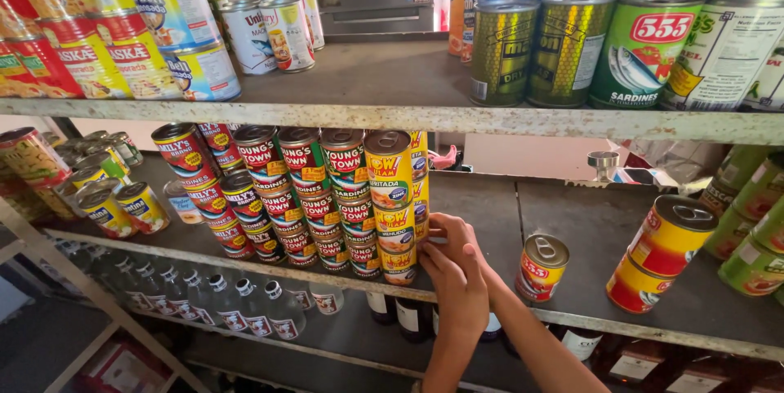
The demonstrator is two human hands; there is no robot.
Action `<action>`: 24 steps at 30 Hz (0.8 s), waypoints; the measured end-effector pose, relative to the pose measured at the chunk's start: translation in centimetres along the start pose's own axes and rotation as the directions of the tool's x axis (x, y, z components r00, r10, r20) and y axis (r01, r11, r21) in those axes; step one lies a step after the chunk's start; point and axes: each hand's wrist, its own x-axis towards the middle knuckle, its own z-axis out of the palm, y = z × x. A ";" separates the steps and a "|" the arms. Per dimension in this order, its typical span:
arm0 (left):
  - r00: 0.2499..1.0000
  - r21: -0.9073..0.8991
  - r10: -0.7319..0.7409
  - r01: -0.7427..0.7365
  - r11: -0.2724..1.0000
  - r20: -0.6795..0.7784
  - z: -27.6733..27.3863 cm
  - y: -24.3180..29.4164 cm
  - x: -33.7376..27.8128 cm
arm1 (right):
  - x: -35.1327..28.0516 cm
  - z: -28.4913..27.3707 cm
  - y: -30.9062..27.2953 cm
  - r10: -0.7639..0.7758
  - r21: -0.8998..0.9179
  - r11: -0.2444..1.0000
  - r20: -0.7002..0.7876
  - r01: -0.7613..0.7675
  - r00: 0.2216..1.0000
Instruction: Cleaning and organizing canned food items onto grocery store shelves.
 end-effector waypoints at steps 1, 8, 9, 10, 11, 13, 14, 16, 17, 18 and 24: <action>1.000 0.000 0.000 0.000 1.000 0.000 -0.1 0.0 0.0 | 0.1 0.0 0.1 0.000 0.000 1.000 0.000 0.000 1.000; 1.000 -0.005 -0.029 0.029 1.000 0.010 -0.3 -0.2 0.2 | 1.2 -0.6 2.0 0.011 0.055 0.998 0.014 -0.012 1.000; 1.000 0.004 -0.016 0.016 1.000 0.004 -0.1 -0.7 0.2 | 1.1 -0.8 2.4 0.098 0.242 0.966 -0.021 -0.090 0.995; 1.000 0.004 -0.023 0.023 1.000 0.012 -0.3 -0.5 0.4 | 0.8 -0.8 2.8 0.104 0.244 0.965 -0.029 -0.094 0.994; 1.000 -0.015 0.027 -0.027 1.000 -0.010 -0.3 -0.5 0.1 | 0.0 -0.9 3.3 -0.128 0.093 0.988 0.011 0.127 0.992; 0.998 -0.033 0.064 -0.065 0.997 -0.012 0.1 -1.3 -0.2 | -1.4 -2.4 4.6 -0.333 -0.051 0.940 0.067 0.336 0.941; 0.998 0.010 0.064 -0.064 0.998 -0.010 0.5 -2.2 -0.4 | -2.1 -3.7 5.3 -0.213 -0.064 0.975 -0.006 0.213 0.977; 0.998 0.053 0.062 -0.063 0.997 0.011 0.6 -1.8 -1.2 | -7.0 -3.6 2.6 -0.088 -0.064 0.995 -0.098 0.082 0.991; 0.994 -0.016 0.108 -0.108 0.994 0.031 0.4 -0.5 -1.7 | -11.0 -2.2 -1.0 -0.194 -0.358 0.927 -0.197 0.113 0.961; 0.987 -0.086 0.154 -0.150 0.985 0.046 0.1 0.8 -2.2 | -14.9 -0.6 -4.5 -0.314 -0.622 0.778 -0.260 0.090 0.913; 0.934 -0.084 0.311 -0.301 0.950 0.175 2.0 4.3 -3.7 | -18.8 -6.1 -6.2 -0.552 -0.787 0.617 -0.436 -0.004 0.710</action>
